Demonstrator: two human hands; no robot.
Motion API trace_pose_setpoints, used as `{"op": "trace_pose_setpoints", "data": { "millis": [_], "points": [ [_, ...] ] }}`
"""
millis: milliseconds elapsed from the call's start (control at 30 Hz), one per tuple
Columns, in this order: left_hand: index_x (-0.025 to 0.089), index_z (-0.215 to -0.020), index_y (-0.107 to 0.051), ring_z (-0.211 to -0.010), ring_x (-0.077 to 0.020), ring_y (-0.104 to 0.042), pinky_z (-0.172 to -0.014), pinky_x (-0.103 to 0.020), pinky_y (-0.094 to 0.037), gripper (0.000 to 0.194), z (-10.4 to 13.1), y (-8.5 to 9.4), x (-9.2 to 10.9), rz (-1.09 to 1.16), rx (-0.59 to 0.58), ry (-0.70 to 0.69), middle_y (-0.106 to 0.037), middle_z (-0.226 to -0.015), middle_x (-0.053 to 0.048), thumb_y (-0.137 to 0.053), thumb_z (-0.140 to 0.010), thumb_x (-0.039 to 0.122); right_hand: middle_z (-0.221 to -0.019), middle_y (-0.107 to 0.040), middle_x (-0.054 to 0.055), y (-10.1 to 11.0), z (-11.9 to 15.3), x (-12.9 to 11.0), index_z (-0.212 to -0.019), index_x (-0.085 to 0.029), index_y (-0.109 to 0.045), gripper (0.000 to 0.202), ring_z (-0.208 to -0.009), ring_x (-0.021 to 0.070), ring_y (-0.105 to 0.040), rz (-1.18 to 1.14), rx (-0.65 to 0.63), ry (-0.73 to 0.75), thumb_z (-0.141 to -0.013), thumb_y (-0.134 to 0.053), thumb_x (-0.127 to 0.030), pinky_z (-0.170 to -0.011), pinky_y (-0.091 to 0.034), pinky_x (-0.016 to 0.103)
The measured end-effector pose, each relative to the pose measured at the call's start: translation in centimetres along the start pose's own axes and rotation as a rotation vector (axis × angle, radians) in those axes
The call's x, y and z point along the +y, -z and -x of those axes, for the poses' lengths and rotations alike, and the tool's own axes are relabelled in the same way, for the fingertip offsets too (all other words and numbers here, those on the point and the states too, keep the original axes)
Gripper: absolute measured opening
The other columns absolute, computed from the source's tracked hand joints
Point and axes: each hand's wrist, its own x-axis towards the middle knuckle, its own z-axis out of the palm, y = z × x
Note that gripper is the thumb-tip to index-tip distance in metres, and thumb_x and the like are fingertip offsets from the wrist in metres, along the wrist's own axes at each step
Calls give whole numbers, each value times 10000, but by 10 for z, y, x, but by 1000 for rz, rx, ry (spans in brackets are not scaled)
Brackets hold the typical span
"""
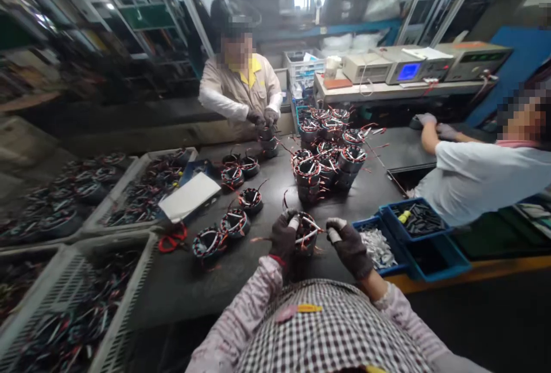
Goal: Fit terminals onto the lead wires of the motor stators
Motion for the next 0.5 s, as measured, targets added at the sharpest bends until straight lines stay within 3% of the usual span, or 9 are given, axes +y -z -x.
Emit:
{"op": "trace_pose_setpoints", "data": {
  "millis": [133,333,500],
  "points": [
    [281,-790,-766,-690,-212,-667,-653,-361,-571,160,-3,-2,-9,24,32,-23,-782,-777,0,-917,-749,315,-1013,-823,107,7,2,3,-1022,-238,-796,265,-979,267,-764,97,-44,116,-947,-663,-455,-959,-630,435],
    [189,-930,-689,-634,-130,-635,-629,-283,-550,197,-19,2,-17,78,53,14,-733,-808,10,-835,-798,179,-910,-759,64,35,16,13,-1142,-189,-773,290,-806,198,-726,135,-138,-81,-1024,-649,-424,-807,-608,344],
    [201,-955,-693,-653,-129,-657,-623,-250,-543,251,-19,3,-23,63,42,-12,-710,-812,28,-885,-796,225,-976,-777,72,23,25,14,-1182,-149,-764,277,-847,169,-734,97,-150,-152,-1053,-651,-367,-814,-574,296]
  ]
}}
